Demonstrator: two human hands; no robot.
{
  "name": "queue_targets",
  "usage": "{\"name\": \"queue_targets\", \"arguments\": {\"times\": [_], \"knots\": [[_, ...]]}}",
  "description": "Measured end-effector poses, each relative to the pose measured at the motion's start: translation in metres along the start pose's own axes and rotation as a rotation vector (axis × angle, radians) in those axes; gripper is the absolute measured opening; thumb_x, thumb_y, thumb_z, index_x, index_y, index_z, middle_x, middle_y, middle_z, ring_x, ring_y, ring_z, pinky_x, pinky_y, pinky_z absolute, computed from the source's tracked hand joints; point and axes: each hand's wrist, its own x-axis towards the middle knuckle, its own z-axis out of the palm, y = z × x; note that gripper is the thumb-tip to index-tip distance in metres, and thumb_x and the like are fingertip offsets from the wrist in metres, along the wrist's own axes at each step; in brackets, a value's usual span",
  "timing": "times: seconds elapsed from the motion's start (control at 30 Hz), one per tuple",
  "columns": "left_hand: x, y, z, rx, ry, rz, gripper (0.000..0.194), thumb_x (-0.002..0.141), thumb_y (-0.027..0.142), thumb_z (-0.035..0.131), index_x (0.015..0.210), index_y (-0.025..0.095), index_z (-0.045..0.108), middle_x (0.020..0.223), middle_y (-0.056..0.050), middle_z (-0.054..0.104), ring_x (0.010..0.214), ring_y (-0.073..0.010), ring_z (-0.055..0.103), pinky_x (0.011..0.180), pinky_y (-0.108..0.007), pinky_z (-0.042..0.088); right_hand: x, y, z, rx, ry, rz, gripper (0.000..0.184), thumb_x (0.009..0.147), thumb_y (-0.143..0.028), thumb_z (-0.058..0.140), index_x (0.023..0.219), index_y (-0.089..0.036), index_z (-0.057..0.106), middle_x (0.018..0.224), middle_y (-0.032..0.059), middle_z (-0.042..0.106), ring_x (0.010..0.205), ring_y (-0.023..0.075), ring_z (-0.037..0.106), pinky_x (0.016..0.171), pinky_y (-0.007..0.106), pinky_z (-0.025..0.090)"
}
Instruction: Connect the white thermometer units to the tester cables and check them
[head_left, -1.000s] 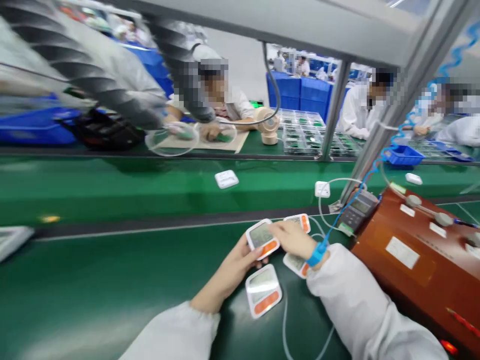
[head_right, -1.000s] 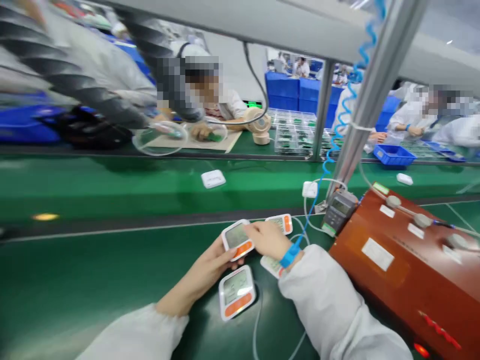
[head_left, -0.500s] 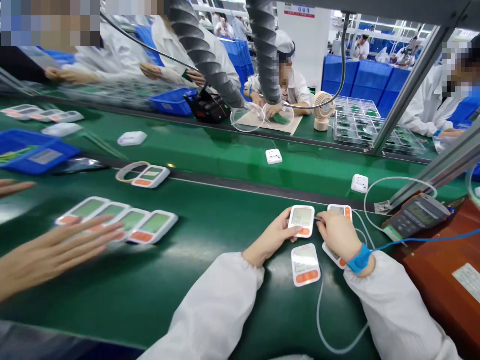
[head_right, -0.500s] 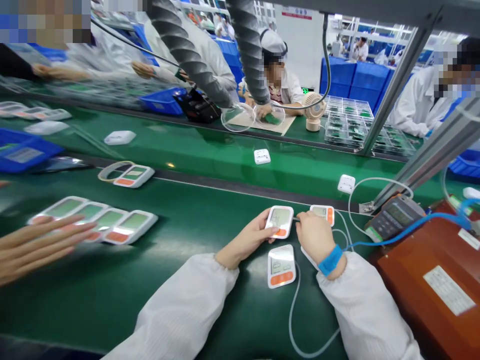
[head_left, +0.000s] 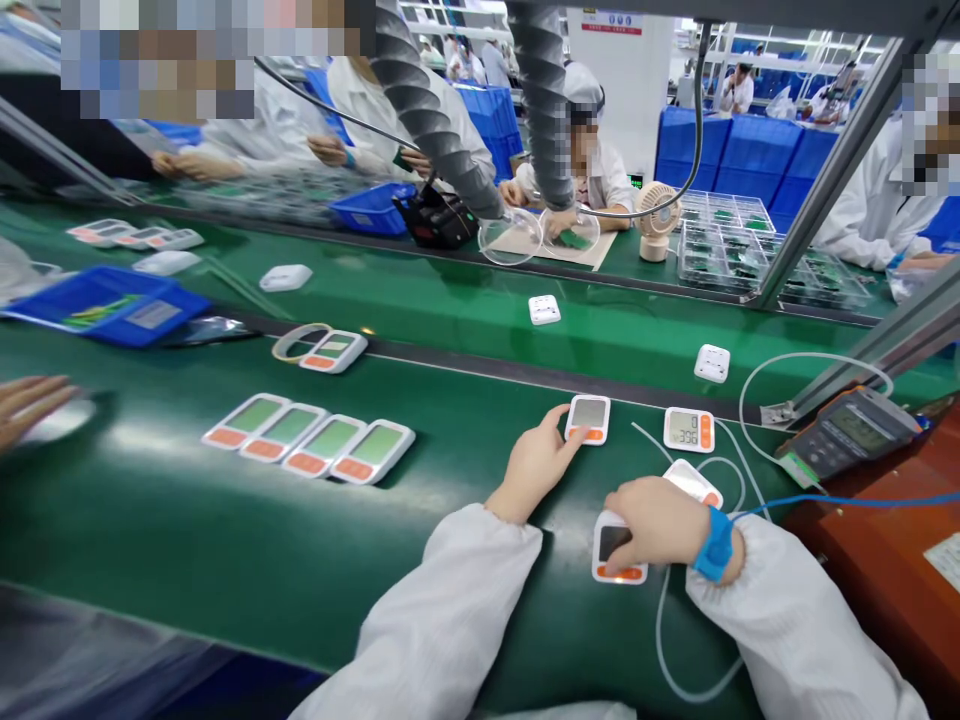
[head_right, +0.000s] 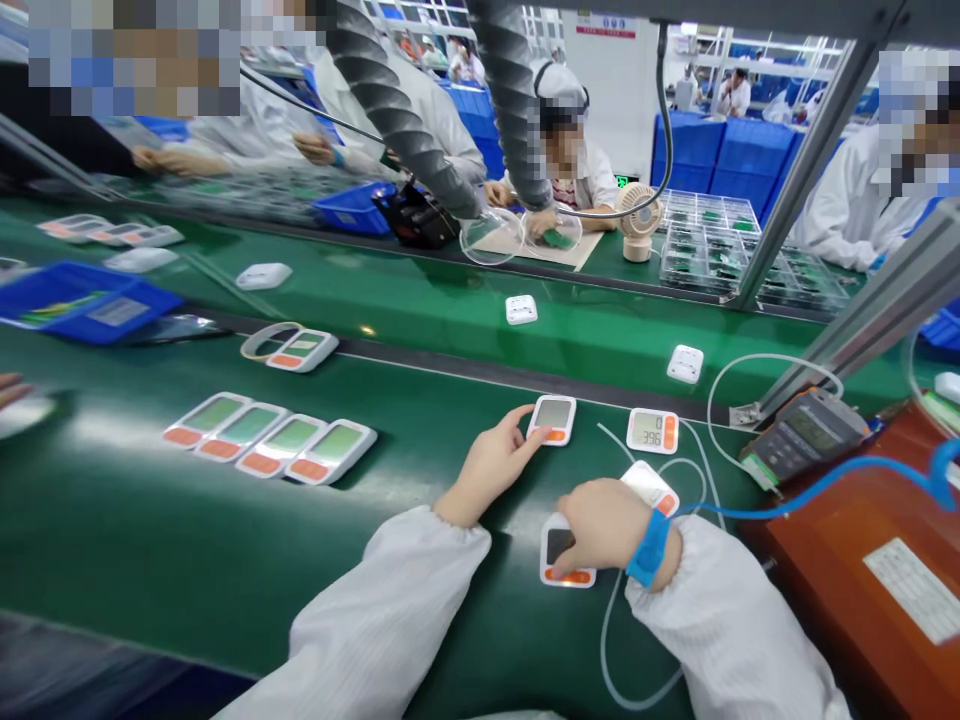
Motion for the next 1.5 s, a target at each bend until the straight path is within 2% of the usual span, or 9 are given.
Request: {"name": "queue_targets", "arguments": {"times": [0.07,0.27,0.4,0.53,0.8,0.97,1.1,1.33,1.5], "knots": [[-0.014,0.005,-0.009,-0.064,-0.014,0.027,0.055,0.089,0.053,0.058,0.128,0.015,0.062,0.057,0.003,0.054,0.053,-0.0167,0.051,0.058,-0.028,0.036,-0.001,0.001,-0.006,0.013,0.034,-0.008,0.040,0.088,-0.046,0.087,0.092,-0.012,0.068,0.090,0.0056,0.062,0.083,0.0203,0.060,0.069,0.025,0.038],[-0.067,0.016,-0.009,-0.637,-0.553,0.092,0.063,0.082,0.052,0.075,0.134,0.021,0.058,0.090,-0.005,0.069,0.071,-0.0166,0.061,0.063,-0.026,0.048,-0.008,0.007,-0.021,0.420,0.316,0.011,0.023,0.110,-0.027,0.057,0.094,-0.013,0.065,0.093,0.0025,0.063,0.084,0.0142,0.059,0.071,0.022,0.038],[-0.080,0.015,0.000,-1.027,-0.500,-0.145,0.068,0.082,0.058,0.073,0.135,0.019,0.056,0.071,0.002,0.058,0.050,-0.0091,0.046,0.047,-0.022,0.039,-0.009,0.013,-0.023,0.493,0.273,-0.042,0.042,0.116,-0.017,0.027,0.102,-0.013,0.066,0.084,0.0008,0.063,0.074,0.0107,0.059,0.072,0.020,0.041],[-0.079,0.015,-0.003,-1.180,-0.435,-0.224,0.060,0.080,0.056,0.077,0.124,0.018,0.061,0.073,0.001,0.057,0.056,-0.0090,0.048,0.050,-0.021,0.041,-0.008,0.009,-0.024,0.404,0.154,-0.019,0.017,0.109,-0.016,0.055,0.102,-0.015,0.070,0.085,-0.0025,0.065,0.075,0.0094,0.061,0.066,0.017,0.039],[-0.079,0.014,-0.011,-0.976,-0.564,-0.157,0.045,0.083,0.046,0.078,0.112,0.016,0.064,0.073,0.000,0.060,0.059,-0.0094,0.050,0.053,-0.021,0.038,-0.004,-0.003,-0.019,0.069,0.098,0.198,0.025,0.100,-0.019,0.059,0.081,-0.012,0.074,0.083,0.0095,0.067,0.074,0.0207,0.063,0.060,0.025,0.033],[-0.066,0.007,-0.024,-1.010,-0.296,-0.215,0.047,0.076,0.050,0.083,0.101,0.016,0.062,0.069,0.002,0.058,0.057,-0.0087,0.049,0.052,-0.022,0.038,-0.009,-0.007,-0.009,-0.033,-0.019,0.109,0.021,0.096,-0.027,0.071,0.080,-0.015,0.076,0.077,0.0078,0.065,0.076,0.0228,0.065,0.063,0.025,0.039],[-0.034,-0.004,-0.035,-0.901,-0.108,-0.263,0.050,0.069,0.044,0.086,0.101,0.015,0.061,0.074,0.001,0.060,0.059,-0.0086,0.051,0.055,-0.022,0.041,-0.019,-0.005,-0.018,-0.066,0.007,0.100,0.035,0.093,-0.048,0.080,0.116,-0.023,0.073,0.098,0.0050,0.067,0.095,0.0238,0.065,0.077,0.027,0.047],[0.001,-0.015,-0.023,-0.445,0.027,-0.223,0.071,0.072,0.049,0.072,0.131,0.014,0.055,0.067,0.003,0.061,0.052,-0.0133,0.052,0.054,-0.025,0.040,-0.032,0.030,-0.040,-0.184,0.075,0.458,0.046,0.087,-0.029,0.084,0.125,-0.011,0.064,0.112,0.0165,0.062,0.104,0.0360,0.061,0.083,0.038,0.049],[-0.002,-0.012,-0.031,0.172,0.058,-0.055,0.041,0.090,0.050,0.056,0.110,0.018,0.071,0.077,-0.006,0.065,0.074,-0.0242,0.062,0.067,-0.031,0.042,-0.027,0.040,-0.034,-0.118,-0.015,0.403,0.054,0.076,-0.033,0.093,0.120,-0.015,0.068,0.102,0.0097,0.066,0.095,0.0314,0.065,0.071,0.029,0.044]]}}
